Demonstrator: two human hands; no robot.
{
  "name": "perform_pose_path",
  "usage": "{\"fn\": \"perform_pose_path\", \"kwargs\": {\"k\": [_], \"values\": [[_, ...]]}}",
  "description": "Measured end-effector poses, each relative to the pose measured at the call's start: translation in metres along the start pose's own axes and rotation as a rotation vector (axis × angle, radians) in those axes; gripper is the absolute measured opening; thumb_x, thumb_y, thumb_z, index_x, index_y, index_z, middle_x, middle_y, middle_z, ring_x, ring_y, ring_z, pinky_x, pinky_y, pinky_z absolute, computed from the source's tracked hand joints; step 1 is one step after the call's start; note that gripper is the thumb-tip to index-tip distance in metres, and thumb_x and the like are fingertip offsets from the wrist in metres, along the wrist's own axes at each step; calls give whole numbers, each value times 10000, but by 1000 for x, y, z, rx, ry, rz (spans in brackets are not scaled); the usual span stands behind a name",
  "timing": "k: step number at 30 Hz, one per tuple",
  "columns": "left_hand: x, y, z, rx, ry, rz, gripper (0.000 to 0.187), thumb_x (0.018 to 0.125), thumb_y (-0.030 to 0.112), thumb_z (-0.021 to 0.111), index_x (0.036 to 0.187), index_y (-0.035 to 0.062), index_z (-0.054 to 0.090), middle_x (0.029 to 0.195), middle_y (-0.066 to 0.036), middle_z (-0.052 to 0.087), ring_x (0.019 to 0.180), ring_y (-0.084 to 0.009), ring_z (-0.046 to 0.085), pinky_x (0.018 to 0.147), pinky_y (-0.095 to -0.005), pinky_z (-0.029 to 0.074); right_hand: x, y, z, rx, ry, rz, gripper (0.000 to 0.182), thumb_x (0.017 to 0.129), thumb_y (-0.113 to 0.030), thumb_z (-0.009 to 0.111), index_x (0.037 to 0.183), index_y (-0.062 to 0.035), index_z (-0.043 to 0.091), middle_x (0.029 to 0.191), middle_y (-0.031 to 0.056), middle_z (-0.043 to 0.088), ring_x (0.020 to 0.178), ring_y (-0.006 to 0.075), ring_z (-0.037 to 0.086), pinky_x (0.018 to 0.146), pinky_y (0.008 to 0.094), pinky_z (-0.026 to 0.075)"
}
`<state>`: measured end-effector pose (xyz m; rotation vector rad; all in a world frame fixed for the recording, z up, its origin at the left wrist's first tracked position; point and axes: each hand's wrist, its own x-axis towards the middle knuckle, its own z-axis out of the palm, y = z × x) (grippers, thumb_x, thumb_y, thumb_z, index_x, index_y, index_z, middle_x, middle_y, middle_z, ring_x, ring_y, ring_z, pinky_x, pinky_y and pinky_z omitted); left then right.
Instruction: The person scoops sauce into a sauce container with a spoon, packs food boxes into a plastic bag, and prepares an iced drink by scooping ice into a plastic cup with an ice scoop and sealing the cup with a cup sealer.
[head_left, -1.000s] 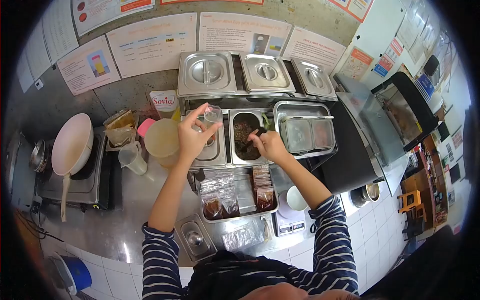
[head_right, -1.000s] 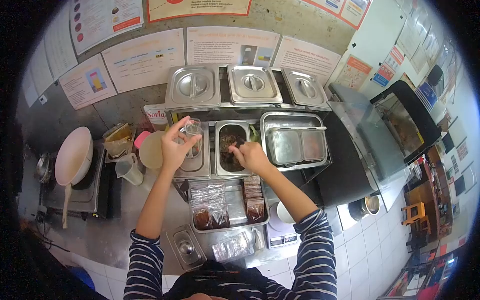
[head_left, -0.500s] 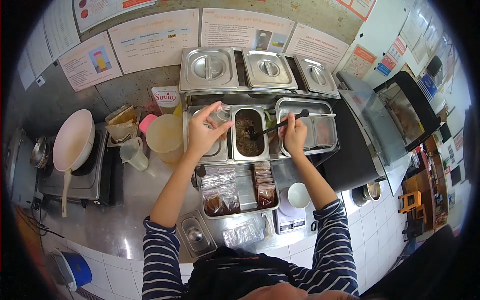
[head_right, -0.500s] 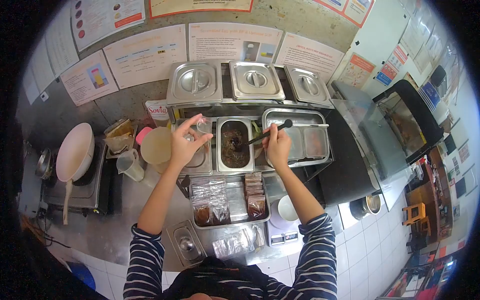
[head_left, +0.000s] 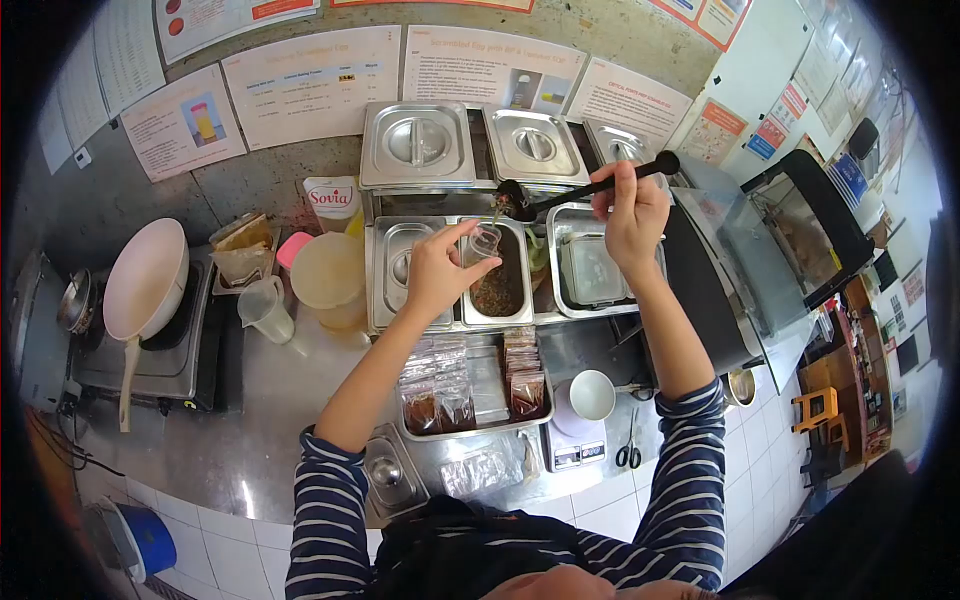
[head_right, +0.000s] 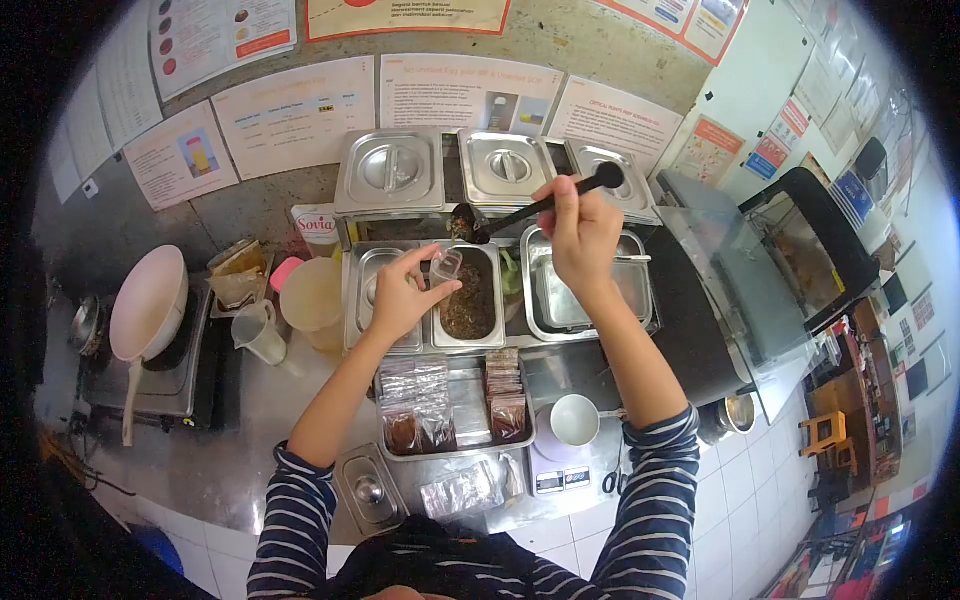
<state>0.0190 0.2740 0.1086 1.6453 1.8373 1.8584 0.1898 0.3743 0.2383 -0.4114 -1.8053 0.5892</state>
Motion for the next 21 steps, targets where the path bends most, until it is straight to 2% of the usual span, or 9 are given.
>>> {"fn": "perform_pose_path", "kwargs": {"k": [1, 3, 4, 5, 7, 8, 11, 12, 21], "values": [[1, 2, 1, 18, -14, -5, 570, 580, 240, 795, 1067, 22, 593, 945, -52, 643, 478, -79, 474, 494, -224, 414, 0, -3, 0, -2, -2, -1, 358, 926, -238, 437, 699, -22, 611, 442, 28, 494, 396, 85, 475, 398, 228, 364], [1, 5, 4, 34, -29, -11, 590, 586, 230, 795, 1084, 0, 578, 978, -70, 635, 492, -73, 462, 510, -222, 420, 0, -7, 0, -240, -156, -330, 277, 890, -173, 484, 705, -22, 623, 467, 55, 508, 382, 138, 483, 411, 247, 389], [2, 7, 7, 40, -20, -25, 576, 581, 263, 791, 1062, 18, 593, 928, -49, 645, 477, -84, 479, 522, -236, 419, -3, -13, 1, -252, -233, -359, 176, 807, -127, 573, 662, -33, 604, 568, 60, 554, 445, 183, 520, 428, 274, 413], [2, 8, 8, 46, -10, -39, 563, 575, 297, 787, 1041, 35, 607, 879, -29, 655, 462, -95, 497, 535, -250, 418, -3, -13, 2, -253, -233, -359, 176, 807, -127, 573, 662, -33, 604, 568, 60, 554, 445, 183, 520, 428, 274, 413], [2, 8, 10, 41, 8, -43, 565, 577, 304, 785, 1036, 26, 606, 880, -30, 655, 463, -98, 498, 547, -254, 418, -4, -13, 5, -172, -443, -753, 136, 730, -136, 644, 650, -53, 571, 656, 40, 566, 518, 184, 542, 430, 292, 418], [2, 9, 11, 35, 28, -47, 568, 579, 311, 784, 1031, 17, 606, 881, -31, 654, 465, -100, 500, 559, -258, 419, -6, -14, 3, -240, -549, -802, 168, 669, -151, 686, 706, -66, 545, 664, 29, 540, 552, 184, 540, 422, 298, 414], [2, 9, 13, 9, 55, -34, 575, 580, 315, 784, 1025, 0, 603, 886, -40, 653, 466, -104, 502, 552, -257, 417, -9, -22, 1, -247, -616, -933, 165, 724, -181, 661, 775, -69, 550, 604, 25, 484, 495, 182, 484, 408, 288, 383], [2, 9, 13, 9, 57, -35, 575, 580, 315, 784, 1025, 0, 603, 886, -40, 653, 466, -104, 502, 552, -257, 417, -8, -21, 0, -284, -630, -1004, 245, 658, -171, 685, 815, -64, 531, 609, 23, 469, 523, 168, 513, 405, 274, 397], [3, 19, 12, 50, 17, -78, 611, 574, 322, 787, 1048, -8, 588, 903, -45, 651, 492, -111, 509, 585, -265, 427, -16, -23, -7, -278, -594, -1180, 252, 660, -200, 674, 791, -64, 506, 598, -5, 419, 507, 138, 478, 420, 245, 395]]}}
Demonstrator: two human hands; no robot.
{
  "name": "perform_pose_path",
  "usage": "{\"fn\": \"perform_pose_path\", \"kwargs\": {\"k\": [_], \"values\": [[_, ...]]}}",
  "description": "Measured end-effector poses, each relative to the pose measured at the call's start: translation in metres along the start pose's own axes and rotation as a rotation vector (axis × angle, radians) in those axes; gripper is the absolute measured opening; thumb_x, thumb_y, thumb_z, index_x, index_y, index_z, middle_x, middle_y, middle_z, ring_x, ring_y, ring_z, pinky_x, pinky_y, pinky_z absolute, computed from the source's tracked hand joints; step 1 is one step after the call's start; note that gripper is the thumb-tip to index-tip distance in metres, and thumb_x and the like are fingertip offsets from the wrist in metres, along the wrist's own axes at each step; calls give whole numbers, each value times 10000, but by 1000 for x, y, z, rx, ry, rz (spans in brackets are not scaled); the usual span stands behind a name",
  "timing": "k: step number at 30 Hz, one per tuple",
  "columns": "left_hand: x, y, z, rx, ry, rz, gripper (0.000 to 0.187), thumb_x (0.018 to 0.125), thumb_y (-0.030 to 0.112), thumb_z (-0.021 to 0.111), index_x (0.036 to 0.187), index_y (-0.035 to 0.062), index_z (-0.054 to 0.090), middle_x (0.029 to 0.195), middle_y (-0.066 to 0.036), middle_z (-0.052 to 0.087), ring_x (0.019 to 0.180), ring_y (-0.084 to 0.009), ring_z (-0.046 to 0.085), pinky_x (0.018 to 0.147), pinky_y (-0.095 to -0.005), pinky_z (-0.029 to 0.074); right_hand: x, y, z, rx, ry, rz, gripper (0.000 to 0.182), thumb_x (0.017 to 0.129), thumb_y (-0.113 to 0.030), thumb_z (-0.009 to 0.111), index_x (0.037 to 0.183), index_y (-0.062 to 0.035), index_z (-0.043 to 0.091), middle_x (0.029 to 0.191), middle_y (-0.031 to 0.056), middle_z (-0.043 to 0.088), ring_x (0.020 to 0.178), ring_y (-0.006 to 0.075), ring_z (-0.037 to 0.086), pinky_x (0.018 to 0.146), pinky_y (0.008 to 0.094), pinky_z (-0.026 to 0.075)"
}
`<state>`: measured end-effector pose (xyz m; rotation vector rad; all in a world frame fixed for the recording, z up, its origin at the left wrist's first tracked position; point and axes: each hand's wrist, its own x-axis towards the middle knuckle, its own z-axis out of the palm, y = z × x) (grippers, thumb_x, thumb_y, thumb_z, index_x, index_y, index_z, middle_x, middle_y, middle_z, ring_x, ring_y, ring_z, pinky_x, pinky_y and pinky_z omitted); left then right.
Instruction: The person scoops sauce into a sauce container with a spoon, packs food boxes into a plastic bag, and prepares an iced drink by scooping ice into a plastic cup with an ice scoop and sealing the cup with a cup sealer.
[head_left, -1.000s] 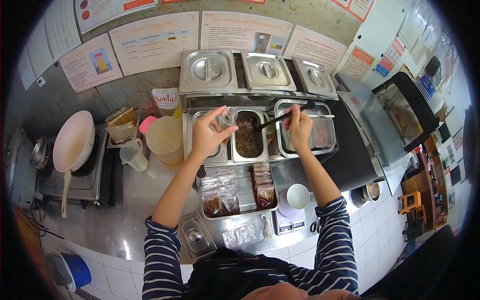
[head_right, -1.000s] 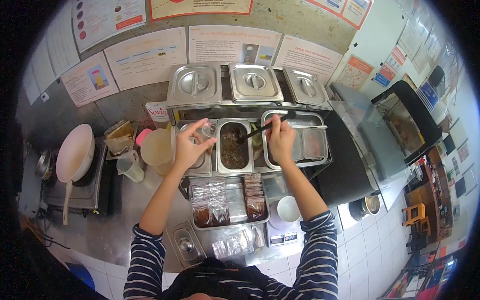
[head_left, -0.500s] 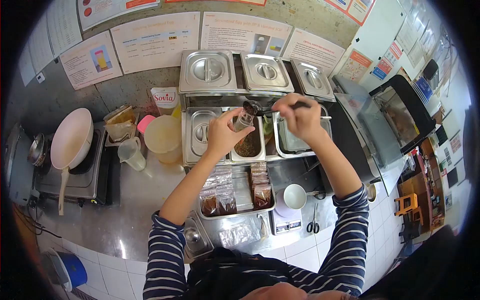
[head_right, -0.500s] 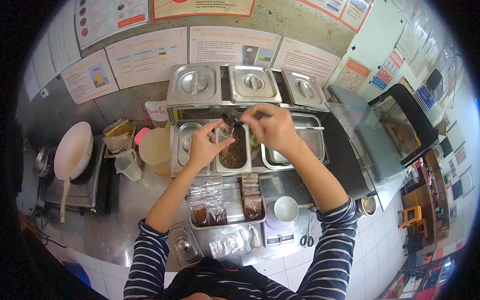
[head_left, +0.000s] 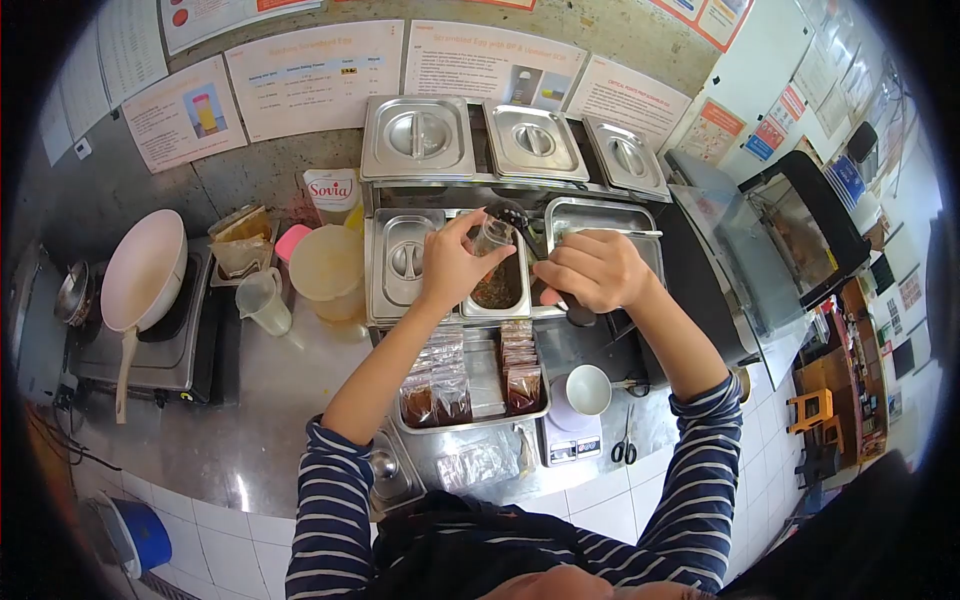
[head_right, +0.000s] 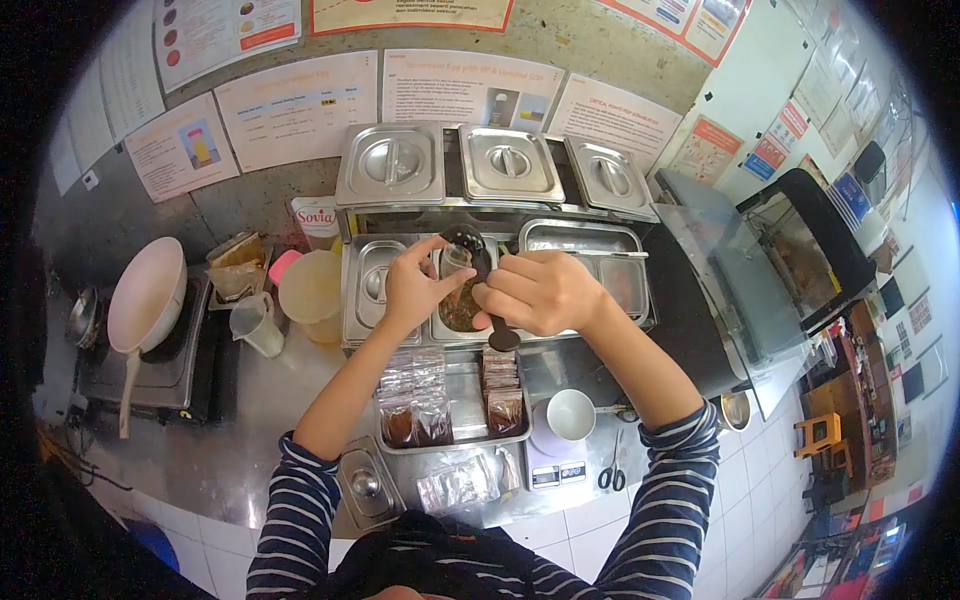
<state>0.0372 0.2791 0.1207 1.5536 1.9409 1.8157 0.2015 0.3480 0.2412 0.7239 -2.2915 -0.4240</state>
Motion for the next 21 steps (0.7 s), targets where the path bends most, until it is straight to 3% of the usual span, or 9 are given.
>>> {"fn": "perform_pose_path", "kwargs": {"k": [10, 13, 14, 16, 17, 18, 20, 21], "values": [[0, -4, 1, -36, 43, 31, 558, 587, 281, 782, 1037, 4, 602, 933, -68, 652, 482, -117, 509, 514, -254, 430, -11, 2, 3, 4, -24, 58, 226, 690, -214, 667, 788, -65, 528, 589, 3, 439, 502, 148, 488, 416, 255, 393], [-1, -8, 0, -54, 46, 32, 548, 595, 250, 781, 1049, 5, 597, 939, -71, 650, 473, -101, 500, 490, -241, 421, -14, 10, 1, 83, 201, 341, 161, 763, -184, 629, 737, -33, 578, 671, 56, 595, 504, 182, 537, 429, 283, 413], [-2, -9, -1, -61, 48, 35, 543, 601, 230, 781, 1059, 6, 592, 948, -71, 649, 470, -86, 495, 476, -229, 413, -18, 12, 8, 87, 202, 341, 161, 763, -184, 629, 737, -33, 578, 671, 56, 595, 504, 182, 537, 429, 283, 413], [-9, -11, -7, -150, 54, 42, 518, 635, 193, 762, 1080, 2, 578, 962, -79, 644, 475, -72, 491, 466, -215, 406, -26, 20, 29, 78, 331, 736, 176, 799, -129, 594, 669, -11, 600, 675, 79, 618, 516, 210, 565, 445, 294, 425], [-14, -11, -10, -240, 62, 52, 494, 668, 155, 743, 1101, -1, 565, 976, -86, 639, 480, -59, 487, 456, -202, 399, -26, 20, 41, 90, 259, 930, 255, 836, -129, 547, 624, 3, 600, 680, 113, 619, 548, 255, 586, 479, 326, 444], [-21, -5, -16, -231, 72, 45, 494, 668, 155, 743, 1101, -1, 565, 976, -86, 639, 480, -59, 487, 456, -202, 399, -29, 24, 53, 21, 30, 1023, 306, 851, -203, 542, 637, 6, 606, 684, 152, 611, 579, 308, 581, 530, 363, 458], [-36, 12, -28, -790, 8, -203, 455, 726, 65, 682, 1149, -2, 529, 1017, -106, 619, 507, -49, 488, 472, -186, 408, -35, 22, 88, 263, -152, 1175, 304, 849, -266, 549, 755, 15, 616, 626, 171, 583, 576, 376, 551, 561, 401, 460], [-43, 8, -34, -834, -36, -253, 426, 779, 69, 630, 1178, -5, 501, 1063, -126, 594, 524, -69, 507, 501, -186, 430, -38, 19, 102, 282, -150, 1169, 304, 849, -266, 549, 755, 15, 616, 626, 171, 583, 576, 376, 551, 561, 401, 460]]}}
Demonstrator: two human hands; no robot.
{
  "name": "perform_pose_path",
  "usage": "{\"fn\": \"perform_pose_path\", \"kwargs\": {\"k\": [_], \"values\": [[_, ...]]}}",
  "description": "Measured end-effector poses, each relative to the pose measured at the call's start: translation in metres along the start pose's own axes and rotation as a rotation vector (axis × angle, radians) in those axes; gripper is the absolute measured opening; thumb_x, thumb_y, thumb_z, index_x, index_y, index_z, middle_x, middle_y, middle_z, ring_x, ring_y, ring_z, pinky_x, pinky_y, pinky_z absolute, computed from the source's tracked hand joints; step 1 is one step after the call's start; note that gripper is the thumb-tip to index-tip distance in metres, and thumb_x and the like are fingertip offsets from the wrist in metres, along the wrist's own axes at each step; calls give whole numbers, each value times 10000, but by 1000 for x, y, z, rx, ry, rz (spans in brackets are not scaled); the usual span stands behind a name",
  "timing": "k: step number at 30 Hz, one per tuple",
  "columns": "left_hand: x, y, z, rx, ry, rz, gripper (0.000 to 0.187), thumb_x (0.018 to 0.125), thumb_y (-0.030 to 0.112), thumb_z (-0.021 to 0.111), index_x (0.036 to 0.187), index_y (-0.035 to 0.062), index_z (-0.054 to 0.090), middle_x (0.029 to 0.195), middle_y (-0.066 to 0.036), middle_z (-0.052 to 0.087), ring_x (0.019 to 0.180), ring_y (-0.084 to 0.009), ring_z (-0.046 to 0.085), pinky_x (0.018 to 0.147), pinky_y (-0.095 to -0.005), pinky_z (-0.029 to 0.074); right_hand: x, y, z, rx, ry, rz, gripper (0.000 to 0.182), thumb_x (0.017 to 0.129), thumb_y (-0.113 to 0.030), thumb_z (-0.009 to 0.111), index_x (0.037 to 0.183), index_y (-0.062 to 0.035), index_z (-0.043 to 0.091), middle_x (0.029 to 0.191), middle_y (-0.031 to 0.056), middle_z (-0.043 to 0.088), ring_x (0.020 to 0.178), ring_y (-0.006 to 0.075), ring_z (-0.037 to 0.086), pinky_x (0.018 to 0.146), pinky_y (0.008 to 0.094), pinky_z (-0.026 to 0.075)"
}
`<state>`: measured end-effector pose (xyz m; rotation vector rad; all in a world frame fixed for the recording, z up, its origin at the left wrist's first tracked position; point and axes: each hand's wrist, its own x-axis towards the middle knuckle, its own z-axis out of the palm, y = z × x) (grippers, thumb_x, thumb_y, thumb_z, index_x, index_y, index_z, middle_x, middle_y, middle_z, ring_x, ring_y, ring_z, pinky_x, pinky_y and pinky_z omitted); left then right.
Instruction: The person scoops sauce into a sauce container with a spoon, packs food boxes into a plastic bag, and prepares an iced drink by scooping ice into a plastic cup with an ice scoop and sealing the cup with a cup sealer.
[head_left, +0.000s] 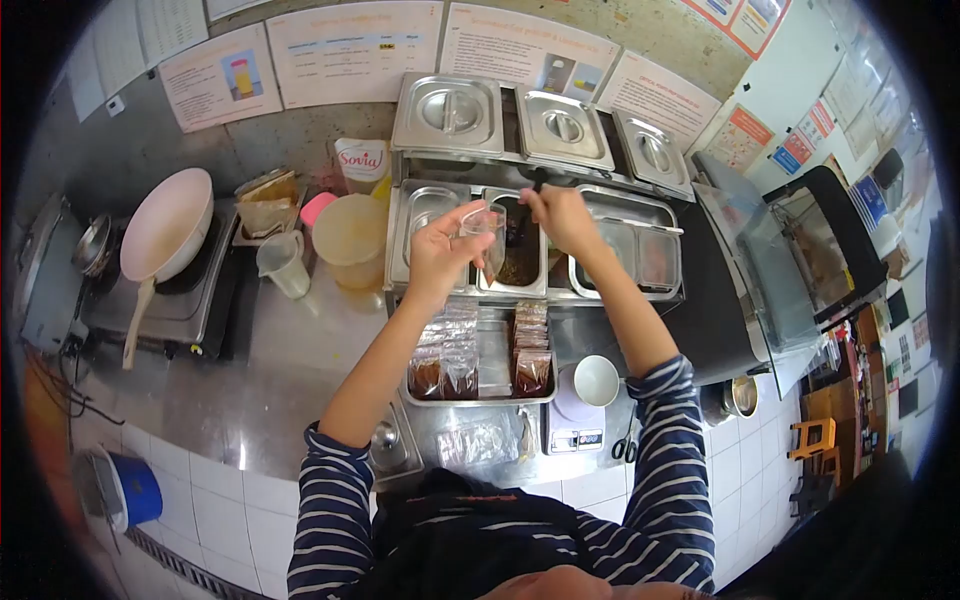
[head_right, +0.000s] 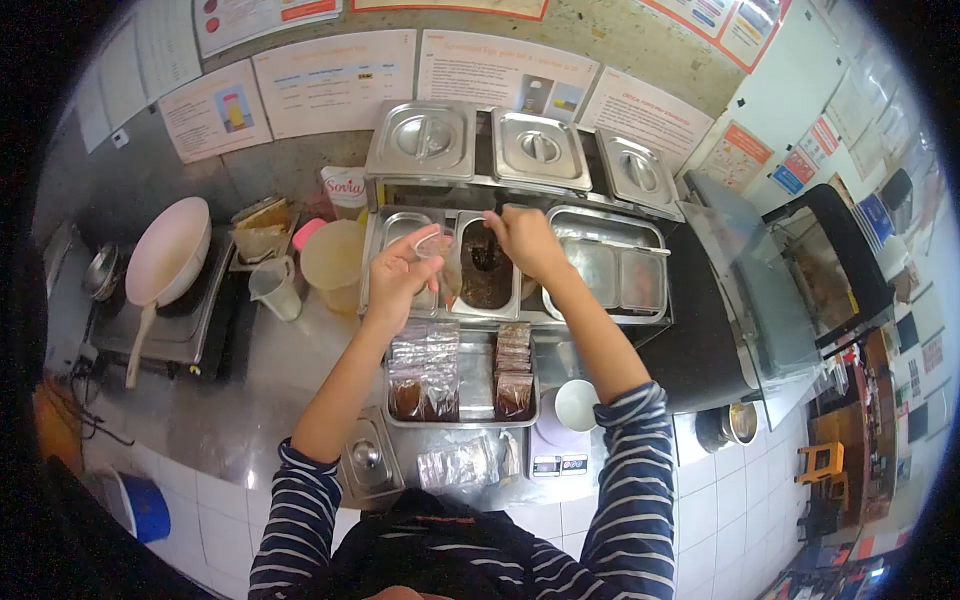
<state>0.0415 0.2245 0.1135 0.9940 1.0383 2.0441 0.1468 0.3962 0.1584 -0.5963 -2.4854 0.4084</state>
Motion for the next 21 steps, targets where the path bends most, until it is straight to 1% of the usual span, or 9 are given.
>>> {"fn": "perform_pose_path", "kwargs": {"k": [2, 3, 5, 6, 7, 9, 11, 17, 21], "values": [[-19, 5, -1, -187, -1, -94, 421, 794, 107, 620, 1181, -5, 498, 1085, -124, 583, 534, -71, 513, 512, -182, 435, -4, 5, 17, -66, -174, 8, 339, 833, -282, 568, 969, 28, 568, 763, 196, 593, 717, 393, 555, 665, 404, 455], [-29, 6, 1, -387, -16, -184, 420, 809, 144, 610, 1184, -6, 494, 1106, -123, 573, 544, -72, 519, 523, -179, 440, -12, 2, 17, -55, -179, 2, 339, 833, -282, 568, 969, 28, 568, 763, 196, 593, 717, 393, 555, 665, 404, 455], [-49, 0, 6, -369, -21, -195, 430, 831, 206, 583, 1190, -9, 484, 1123, -124, 564, 556, -70, 525, 528, -180, 444, -40, -14, 2, -7, 238, -136, 401, 814, -236, 590, 1088, 36, 482, 974, 221, 549, 905, 377, 525, 781, 392, 425], [-59, -3, 12, -405, -33, -234, 431, 829, 201, 583, 1194, -6, 481, 1122, -120, 565, 555, -65, 522, 529, -184, 447, -55, -28, -17, 195, 245, -110, 387, 785, -150, 606, 1098, 27, 464, 1091, 216, 485, 1017, 345, 472, 853, 377, 387], [-66, -7, 18, -443, -45, -274, 433, 828, 195, 584, 1197, -3, 478, 1120, -116, 566, 554, -59, 519, 531, -187, 449, -76, -42, -33, 291, 334, -170, 300, 728, -16, 567, 1023, -1, 518, 1030, 185, 512, 983, 340, 488, 845, 369, 394], [-79, -21, 35, -451, -71, -307, 429, 830, 181, 579, 1206, 6, 471, 1113, -111, 571, 549, -67, 525, 531, -190, 454, -124, -41, -42, 466, 343, -313, 281, 653, 29, 516, 913, -54, 582, 1062, 142, 509, 1001, 336, 474, 876, 396, 359], [-91, -37, 57, -452, -130, -349, 421, 822, 162, 588, 1198, 8, 481, 1102, -108, 577, 552, -73, 526, 531, -185, 455, -153, -42, -48, 317, 225, -353, 259, 604, 20, 508, 812, -90, 616, 1089, 124, 504, 1038, 332, 451, 907, 427, 313], [-108, -87, 125, -476, -190, -439, 420, 792, 118, 618, 1181, 8, 502, 1043, -81, 604, 577, -87, 546, 549, -215, 474, -218, 0, -79, 265, 434, -168, 286, 601, -10, 509, 841, -92, 643, 1105, 141, 511, 1067, 324, 433, 914, 424, 303], [-111, -120, 158, -499, -254, -506, 426, 771, 65, 623, 1175, -4, 506, 1022, -92, 610, 606, -94, 567, 546, -220, 474, -249, 25, -94, -43, 245, -80, 306, 639, -2, 506, 893, -100, 645, 1115, 139, 504, 1053, 309, 441, 900, 400, 330]]}}
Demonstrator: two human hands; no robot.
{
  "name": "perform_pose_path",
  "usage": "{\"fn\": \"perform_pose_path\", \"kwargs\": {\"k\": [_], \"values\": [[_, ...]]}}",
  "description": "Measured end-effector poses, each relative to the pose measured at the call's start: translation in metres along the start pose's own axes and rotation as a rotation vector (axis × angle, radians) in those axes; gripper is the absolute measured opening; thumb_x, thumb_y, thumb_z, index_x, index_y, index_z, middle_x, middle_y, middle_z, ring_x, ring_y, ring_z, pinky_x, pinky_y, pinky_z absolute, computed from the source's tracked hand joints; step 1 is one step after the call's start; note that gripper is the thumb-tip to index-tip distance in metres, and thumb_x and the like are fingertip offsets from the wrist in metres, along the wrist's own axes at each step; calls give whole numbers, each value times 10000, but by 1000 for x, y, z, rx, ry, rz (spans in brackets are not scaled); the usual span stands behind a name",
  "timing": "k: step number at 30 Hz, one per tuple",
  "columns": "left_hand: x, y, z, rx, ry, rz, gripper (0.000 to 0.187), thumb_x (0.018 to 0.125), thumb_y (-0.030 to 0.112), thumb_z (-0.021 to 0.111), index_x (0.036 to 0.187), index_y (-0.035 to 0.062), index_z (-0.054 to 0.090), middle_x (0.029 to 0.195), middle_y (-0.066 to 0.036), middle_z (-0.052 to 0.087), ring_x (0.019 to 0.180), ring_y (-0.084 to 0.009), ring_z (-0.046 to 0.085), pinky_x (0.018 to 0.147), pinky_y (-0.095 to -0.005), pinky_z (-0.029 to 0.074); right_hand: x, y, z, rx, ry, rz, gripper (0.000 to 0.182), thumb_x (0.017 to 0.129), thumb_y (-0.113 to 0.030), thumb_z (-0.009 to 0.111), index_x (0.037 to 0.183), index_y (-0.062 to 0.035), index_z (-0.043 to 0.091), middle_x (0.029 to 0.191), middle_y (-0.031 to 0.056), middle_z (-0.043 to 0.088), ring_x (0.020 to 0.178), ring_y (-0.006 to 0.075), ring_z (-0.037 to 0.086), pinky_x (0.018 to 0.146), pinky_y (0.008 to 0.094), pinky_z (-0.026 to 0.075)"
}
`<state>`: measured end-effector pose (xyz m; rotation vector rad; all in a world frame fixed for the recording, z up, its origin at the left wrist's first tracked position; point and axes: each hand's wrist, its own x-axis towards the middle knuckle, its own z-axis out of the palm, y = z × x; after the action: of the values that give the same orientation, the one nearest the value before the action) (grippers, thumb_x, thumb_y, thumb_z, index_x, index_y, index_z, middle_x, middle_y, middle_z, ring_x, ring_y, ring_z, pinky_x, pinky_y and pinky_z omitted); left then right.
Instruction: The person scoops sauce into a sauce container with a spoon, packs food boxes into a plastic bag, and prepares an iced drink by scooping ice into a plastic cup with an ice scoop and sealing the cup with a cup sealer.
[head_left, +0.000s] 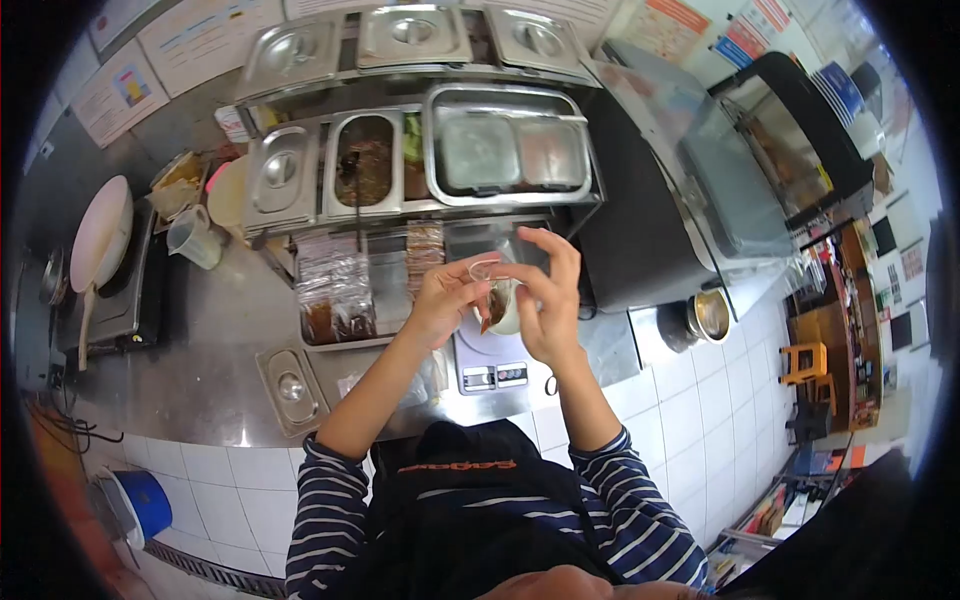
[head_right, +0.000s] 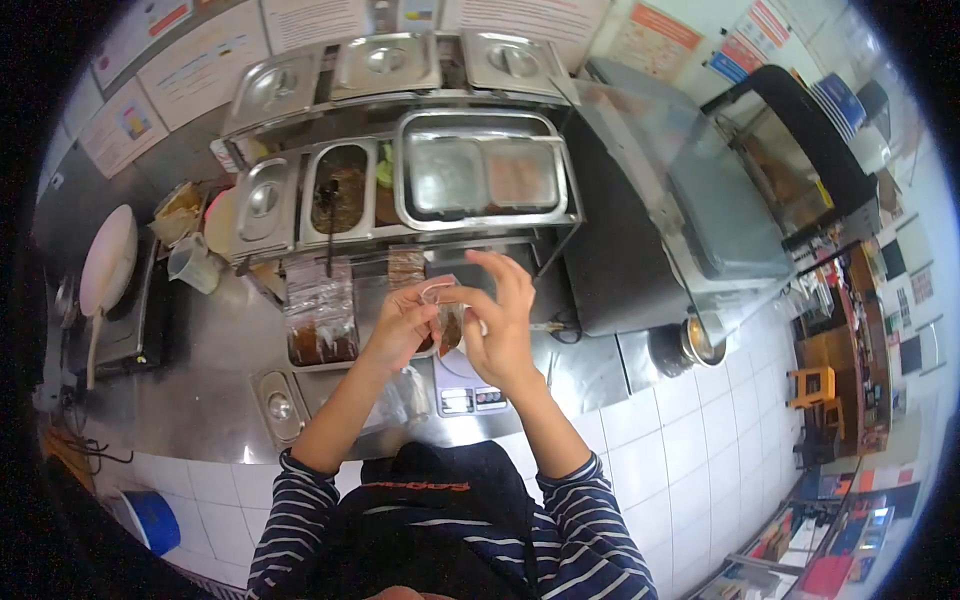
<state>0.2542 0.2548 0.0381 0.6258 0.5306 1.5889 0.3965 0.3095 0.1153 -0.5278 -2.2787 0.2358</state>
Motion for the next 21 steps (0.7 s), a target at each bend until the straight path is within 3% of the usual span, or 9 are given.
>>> {"fn": "perform_pose_path", "kwargs": {"k": [4, 7, 9, 10, 12, 13, 14, 17, 21], "values": [[27, -30, -4, 346, -35, 64, 452, 754, 11, 626, 1182, -41, 487, 1044, -86, 606, 581, -94, 566, 539, -218, 463, -43, 32, -21, 288, 341, 297, 231, 725, -9, 492, 909, -49, 626, 1092, 135, 504, 1017, 270, 469, 875, 349, 359], [40, -52, -21, 557, -82, -86, 532, 715, 84, 688, 1193, -32, 485, 1057, -123, 605, 623, -98, 569, 541, -223, 469, -79, 52, -20, 323, 376, 435, 218, 736, 4, 484, 902, -40, 618, 1079, 127, 509, 1009, 259, 478, 870, 339, 363], [45, -68, -40, 1198, -250, -80, 601, 674, 163, 731, 1200, -1, 489, 1058, -128, 607, 569, -99, 567, 559, -237, 466, -103, 62, -15, 288, 337, 513, 180, 761, -10, 495, 899, -32, 609, 1055, 122, 519, 1006, 252, 483, 854, 331, 372], [45, -68, -37, 1200, -255, -97, 601, 674, 163, 731, 1200, -1, 489, 1058, -128, 607, 569, -99, 567, 559, -237, 466, -118, 69, -14, 291, 341, 529, 180, 761, -10, 495, 899, -32, 609, 1055, 122, 519, 1006, 252, 483, 854, 331, 372], [40, -61, -30, 1290, -55, 78, 616, 643, 225, 753, 1181, 36, 521, 982, -131, 633, 556, -113, 568, 555, -255, 463, -142, 73, -12, 315, 351, 719, 169, 793, -13, 490, 916, -32, 605, 1059, 124, 518, 1013, 242, 483, 820, 317, 393], [42, -53, -24, 1295, 69, 110, 414, 670, 231, 734, 1017, 35, 622, 848, -99, 657, 534, -132, 565, 523, -251, 450, -145, 73, -11, 309, 419, 756, 122, 827, -47, 512, 899, -24, 609, 959, 111, 568, 909, 203, 540, 769, 289, 414], [43, -50, -24, 1294, 72, 98, 414, 670, 231, 734, 1017, 35, 622, 848, -99, 657, 534, -132, 565, 523, -251, 450, -153, 75, -12, 311, 413, 767, 122, 827, -47, 512, 899, -24, 609, 959, 111, 568, 909, 203, 540, 769, 289, 414], [37, -38, -10, 1457, 299, 109, 286, 686, 276, 716, 631, 30, 581, 646, -60, 613, 471, -145, 540, 446, -264, 413, -179, 90, -5, 206, 430, 877, 131, 812, -95, 613, 754, 19, 589, 626, 33, 582, 629, 91, 550, 618, 217, 409], [26, -86, 0, 1716, 140, 309, 321, 663, 365, 695, 692, 76, 558, 652, -30, 539, 605, -199, 561, 522, -323, 438, -194, 96, -9, 209, 324, 1068, 205, 756, -127, 684, 650, -7, 556, 615, 28, 564, 611, 77, 520, 590, 210, 403]]}}
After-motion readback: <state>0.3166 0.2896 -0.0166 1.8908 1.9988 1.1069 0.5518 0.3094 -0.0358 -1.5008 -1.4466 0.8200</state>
